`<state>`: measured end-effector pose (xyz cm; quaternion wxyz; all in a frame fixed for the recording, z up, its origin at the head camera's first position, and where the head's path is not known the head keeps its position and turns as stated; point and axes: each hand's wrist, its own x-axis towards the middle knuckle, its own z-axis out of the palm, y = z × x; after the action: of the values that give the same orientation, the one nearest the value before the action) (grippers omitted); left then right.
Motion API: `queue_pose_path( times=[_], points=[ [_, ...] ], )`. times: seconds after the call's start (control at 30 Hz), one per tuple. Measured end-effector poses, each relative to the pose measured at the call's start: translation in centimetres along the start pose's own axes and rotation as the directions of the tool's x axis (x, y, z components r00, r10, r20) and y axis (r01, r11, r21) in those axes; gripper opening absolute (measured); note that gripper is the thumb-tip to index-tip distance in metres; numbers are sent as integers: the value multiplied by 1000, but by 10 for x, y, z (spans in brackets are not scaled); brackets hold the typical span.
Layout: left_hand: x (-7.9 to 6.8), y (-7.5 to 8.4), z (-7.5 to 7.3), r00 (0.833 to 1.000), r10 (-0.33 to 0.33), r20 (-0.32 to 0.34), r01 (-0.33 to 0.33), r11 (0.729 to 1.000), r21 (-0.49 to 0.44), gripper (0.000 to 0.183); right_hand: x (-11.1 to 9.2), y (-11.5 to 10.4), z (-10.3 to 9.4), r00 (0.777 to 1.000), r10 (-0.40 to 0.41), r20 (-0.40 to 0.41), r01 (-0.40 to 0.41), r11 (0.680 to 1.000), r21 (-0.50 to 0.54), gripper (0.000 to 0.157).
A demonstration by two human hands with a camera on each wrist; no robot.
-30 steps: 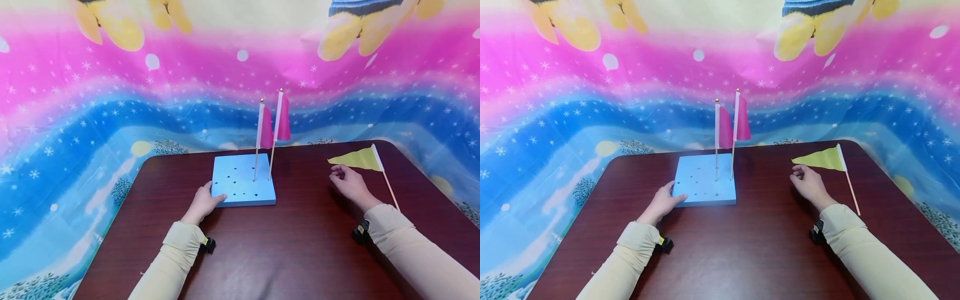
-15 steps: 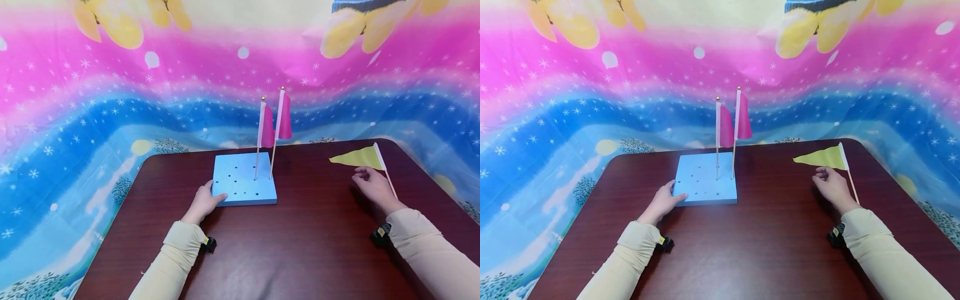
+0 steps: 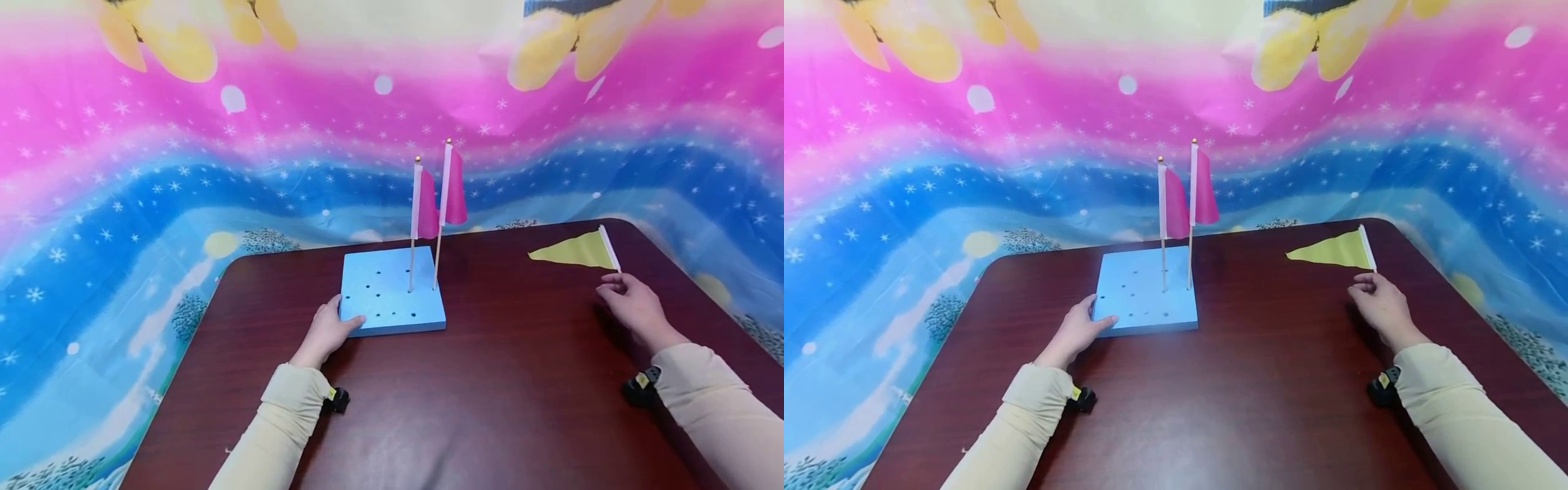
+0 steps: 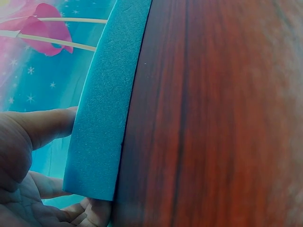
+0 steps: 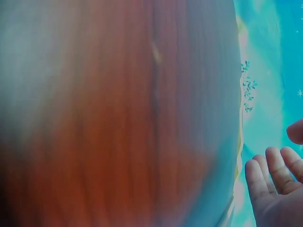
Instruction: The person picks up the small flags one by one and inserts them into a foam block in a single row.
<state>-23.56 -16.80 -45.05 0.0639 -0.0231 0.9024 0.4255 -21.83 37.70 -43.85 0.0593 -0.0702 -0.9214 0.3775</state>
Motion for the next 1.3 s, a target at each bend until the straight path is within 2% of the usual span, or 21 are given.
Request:
queue_pose_path(
  times=[0.2, 0.37, 0.5, 0.7, 0.97, 1.3],
  points=[
    [-2, 1, 1, 1000, 8, -2, -8, 1000, -13, 82, -6, 7, -10, 1000, -8, -16, 8, 1000, 25, 48],
    [-2, 1, 1, 1000, 8, -8, -8, 1000, -10, 82, -12, 13, -17, 999, 17, -35, -16, 999, 38, 50],
    [-2, 0, 1, 1000, 11, -2, -11, 1000, -15, 82, -12, 18, -21, 995, 72, -61, -67, 994, 92, 52],
    [-3, 0, 0, 1000, 21, -6, -21, 1000, -12, 81, -10, 28, -25, 985, 162, -68, -145, 969, 201, 56],
    [-4, 0, 1, 999, 28, -15, -28, 1000, -4, 80, -9, 32, -23, 977, 197, -82, -179, 966, 185, 59],
    [-4, 0, 1, 1000, 28, -11, -28, 1000, -6, 80, -9, 40, -28, 972, 231, -33, -223, 962, 158, 61]
  ],
)
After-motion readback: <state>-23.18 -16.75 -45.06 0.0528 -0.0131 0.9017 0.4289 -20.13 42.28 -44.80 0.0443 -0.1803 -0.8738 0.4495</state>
